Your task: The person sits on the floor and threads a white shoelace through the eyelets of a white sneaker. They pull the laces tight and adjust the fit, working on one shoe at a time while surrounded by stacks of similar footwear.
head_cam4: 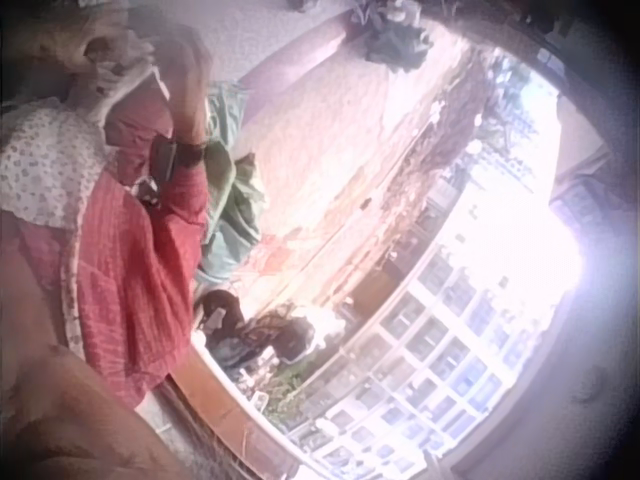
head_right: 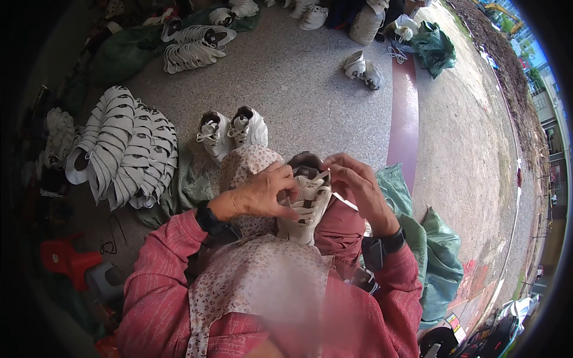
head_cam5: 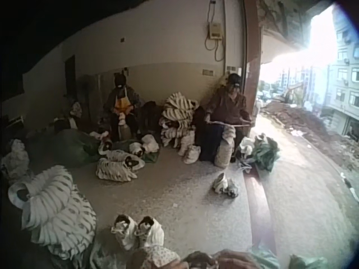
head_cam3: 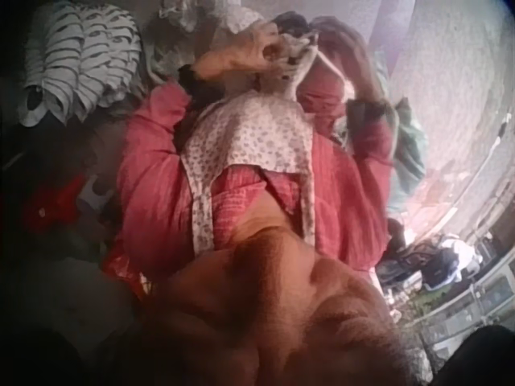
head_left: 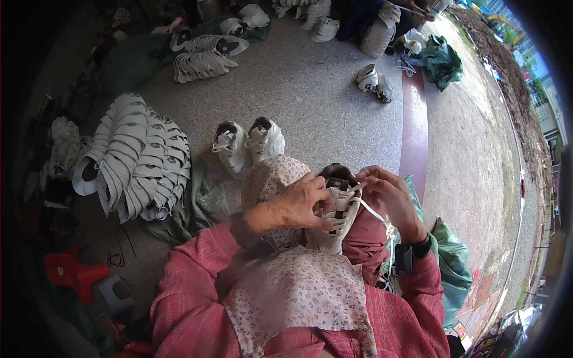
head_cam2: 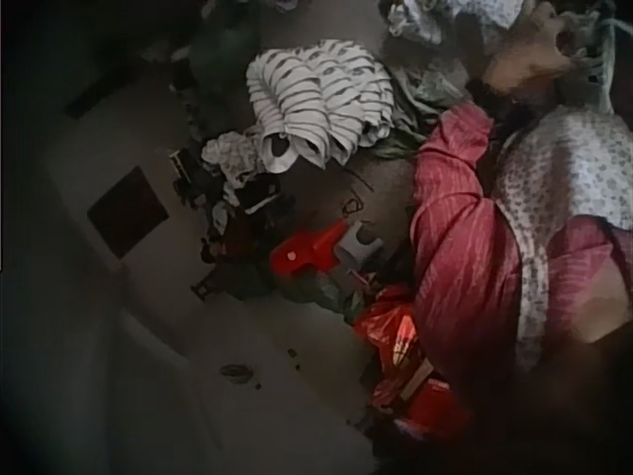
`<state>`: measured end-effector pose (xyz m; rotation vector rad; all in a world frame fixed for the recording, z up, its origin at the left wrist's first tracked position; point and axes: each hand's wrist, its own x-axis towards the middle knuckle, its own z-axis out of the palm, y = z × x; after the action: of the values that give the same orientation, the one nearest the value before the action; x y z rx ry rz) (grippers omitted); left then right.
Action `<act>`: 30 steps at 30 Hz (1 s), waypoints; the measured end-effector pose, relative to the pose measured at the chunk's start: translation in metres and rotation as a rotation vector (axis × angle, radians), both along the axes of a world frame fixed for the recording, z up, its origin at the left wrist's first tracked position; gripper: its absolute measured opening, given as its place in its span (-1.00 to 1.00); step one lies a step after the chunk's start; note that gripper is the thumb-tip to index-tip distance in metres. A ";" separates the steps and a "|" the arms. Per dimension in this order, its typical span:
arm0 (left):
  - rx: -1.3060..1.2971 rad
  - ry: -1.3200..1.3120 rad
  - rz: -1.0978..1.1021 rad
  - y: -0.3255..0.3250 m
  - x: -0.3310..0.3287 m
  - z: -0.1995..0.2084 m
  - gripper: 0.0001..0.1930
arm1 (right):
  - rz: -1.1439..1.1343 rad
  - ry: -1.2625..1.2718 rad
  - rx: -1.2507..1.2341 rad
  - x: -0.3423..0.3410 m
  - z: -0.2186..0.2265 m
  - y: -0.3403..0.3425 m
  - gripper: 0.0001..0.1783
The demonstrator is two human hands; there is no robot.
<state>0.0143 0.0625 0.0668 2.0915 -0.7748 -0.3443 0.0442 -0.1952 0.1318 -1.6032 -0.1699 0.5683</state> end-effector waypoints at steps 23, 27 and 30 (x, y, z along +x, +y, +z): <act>-0.196 0.202 0.223 -0.012 0.018 -0.001 -0.70 | -0.624 -0.247 -0.151 0.028 -0.058 -0.138 -0.56; 0.029 0.110 0.178 -0.028 0.031 0.011 -0.68 | -0.071 -0.329 -0.189 -0.003 -0.059 -0.044 -0.66; 0.036 0.005 0.113 -0.029 0.035 0.006 -0.67 | 0.131 -0.537 -0.441 -0.013 -0.036 -0.008 -0.49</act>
<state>0.0495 0.0340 0.0726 2.1568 -0.6494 -0.3035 0.0308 -0.2032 0.0963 -2.1649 -0.5851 0.2682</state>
